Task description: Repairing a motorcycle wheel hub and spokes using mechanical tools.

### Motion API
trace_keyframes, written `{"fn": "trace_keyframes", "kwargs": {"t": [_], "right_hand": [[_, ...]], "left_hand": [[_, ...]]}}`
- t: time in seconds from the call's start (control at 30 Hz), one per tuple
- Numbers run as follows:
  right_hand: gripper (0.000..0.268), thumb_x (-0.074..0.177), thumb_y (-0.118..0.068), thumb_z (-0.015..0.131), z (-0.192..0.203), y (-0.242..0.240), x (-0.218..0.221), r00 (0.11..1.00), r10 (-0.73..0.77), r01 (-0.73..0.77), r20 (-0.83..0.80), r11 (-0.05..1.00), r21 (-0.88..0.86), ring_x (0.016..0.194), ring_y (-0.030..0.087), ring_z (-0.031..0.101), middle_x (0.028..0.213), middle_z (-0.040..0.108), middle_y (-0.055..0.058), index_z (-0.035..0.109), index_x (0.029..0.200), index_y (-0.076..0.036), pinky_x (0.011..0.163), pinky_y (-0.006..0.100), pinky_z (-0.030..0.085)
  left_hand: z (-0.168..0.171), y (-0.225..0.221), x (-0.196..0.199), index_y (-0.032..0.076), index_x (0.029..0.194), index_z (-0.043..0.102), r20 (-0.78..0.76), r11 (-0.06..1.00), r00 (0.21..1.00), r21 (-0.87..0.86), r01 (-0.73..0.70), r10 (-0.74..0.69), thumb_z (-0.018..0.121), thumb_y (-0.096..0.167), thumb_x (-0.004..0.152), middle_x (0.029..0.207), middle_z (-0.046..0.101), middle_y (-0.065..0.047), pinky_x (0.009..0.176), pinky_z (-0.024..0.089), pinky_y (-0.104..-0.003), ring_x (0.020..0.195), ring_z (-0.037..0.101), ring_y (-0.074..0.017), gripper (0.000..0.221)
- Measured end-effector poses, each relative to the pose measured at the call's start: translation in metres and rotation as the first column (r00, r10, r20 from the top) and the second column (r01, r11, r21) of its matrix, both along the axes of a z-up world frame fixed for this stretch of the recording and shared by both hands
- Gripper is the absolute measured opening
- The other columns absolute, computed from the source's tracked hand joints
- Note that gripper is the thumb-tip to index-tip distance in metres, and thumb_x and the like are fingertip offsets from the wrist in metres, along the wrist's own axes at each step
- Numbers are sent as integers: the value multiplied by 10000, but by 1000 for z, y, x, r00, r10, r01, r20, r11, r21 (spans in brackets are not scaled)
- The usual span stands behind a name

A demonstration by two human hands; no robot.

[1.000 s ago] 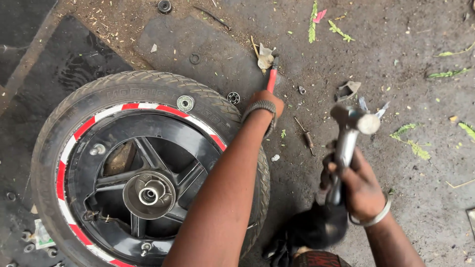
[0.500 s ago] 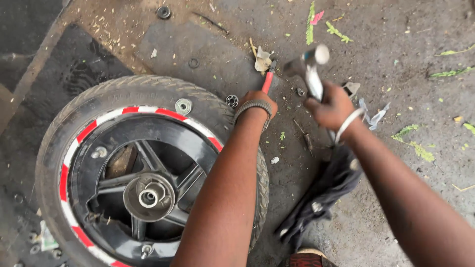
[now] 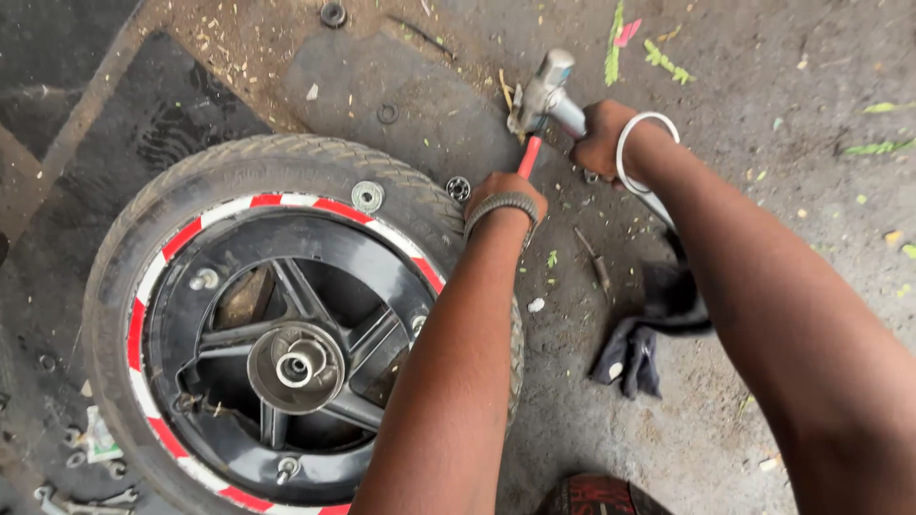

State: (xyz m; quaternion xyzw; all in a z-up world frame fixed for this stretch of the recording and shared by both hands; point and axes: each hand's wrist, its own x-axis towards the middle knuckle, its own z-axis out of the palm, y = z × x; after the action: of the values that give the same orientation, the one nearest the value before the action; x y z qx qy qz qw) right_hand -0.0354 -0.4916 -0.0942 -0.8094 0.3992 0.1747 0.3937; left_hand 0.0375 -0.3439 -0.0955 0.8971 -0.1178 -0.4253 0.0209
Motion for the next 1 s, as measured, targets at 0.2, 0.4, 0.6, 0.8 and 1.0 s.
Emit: {"fn": "trace_keyframes", "kwargs": {"t": [0.2, 0.4, 0.6, 0.8, 1.0], "right_hand": [[350, 824, -157, 749, 6, -31, -15, 941, 94, -38, 324, 984, -176, 586, 268, 695, 798, 718, 190, 664, 1111, 24, 529, 416, 564], [268, 947, -136, 650, -21, -26, -18, 840, -251, 303, 481, 953, -31, 626, 257, 705, 805, 698, 209, 647, 1083, 95, 595, 418, 601], [304, 873, -161, 645, -43, -20, -16, 998, -22, 23, -66, 1000, 9, 633, 350, 724, 806, 725, 249, 713, 1060, 68, 560, 476, 567], [363, 828, -184, 733, -47, 4, -60, 987, -134, 133, 83, 991, 26, 638, 337, 716, 818, 714, 232, 668, 1109, 37, 575, 466, 564], [338, 843, -146, 694, -49, 82, -155, 876, -405, 347, 262, 906, 240, 519, 239, 639, 728, 656, 133, 571, 1127, -12, 476, 396, 531]], "left_hand": [[4, -1, 0, 126, 1270, 713, 14, 1000, 1000, 4, 26, -26, 740, 356, 855, 1344, 677, -142, 1022, 548, -400, 1230, 666, -304, 475], [2, -1, 0, 101, 1308, 680, -7, 998, 999, 47, -45, 45, 738, 351, 866, 1336, 674, -177, 1024, 549, -405, 1234, 666, -313, 512], [6, 0, 2, 112, 1319, 661, 23, 996, 997, -39, -74, 75, 715, 328, 867, 1363, 642, -180, 1040, 528, -403, 1262, 634, -316, 504], [-31, 1, 7, 73, 1233, 712, 25, 1000, 1000, -7, 15, -15, 679, 305, 881, 1309, 665, -191, 990, 551, -402, 1204, 659, -326, 423], [-63, 20, 28, 3, 940, 646, -464, 921, 856, -181, -345, 230, 626, 228, 944, 737, 640, -134, 461, 455, -394, 532, 574, -219, 226]]}}
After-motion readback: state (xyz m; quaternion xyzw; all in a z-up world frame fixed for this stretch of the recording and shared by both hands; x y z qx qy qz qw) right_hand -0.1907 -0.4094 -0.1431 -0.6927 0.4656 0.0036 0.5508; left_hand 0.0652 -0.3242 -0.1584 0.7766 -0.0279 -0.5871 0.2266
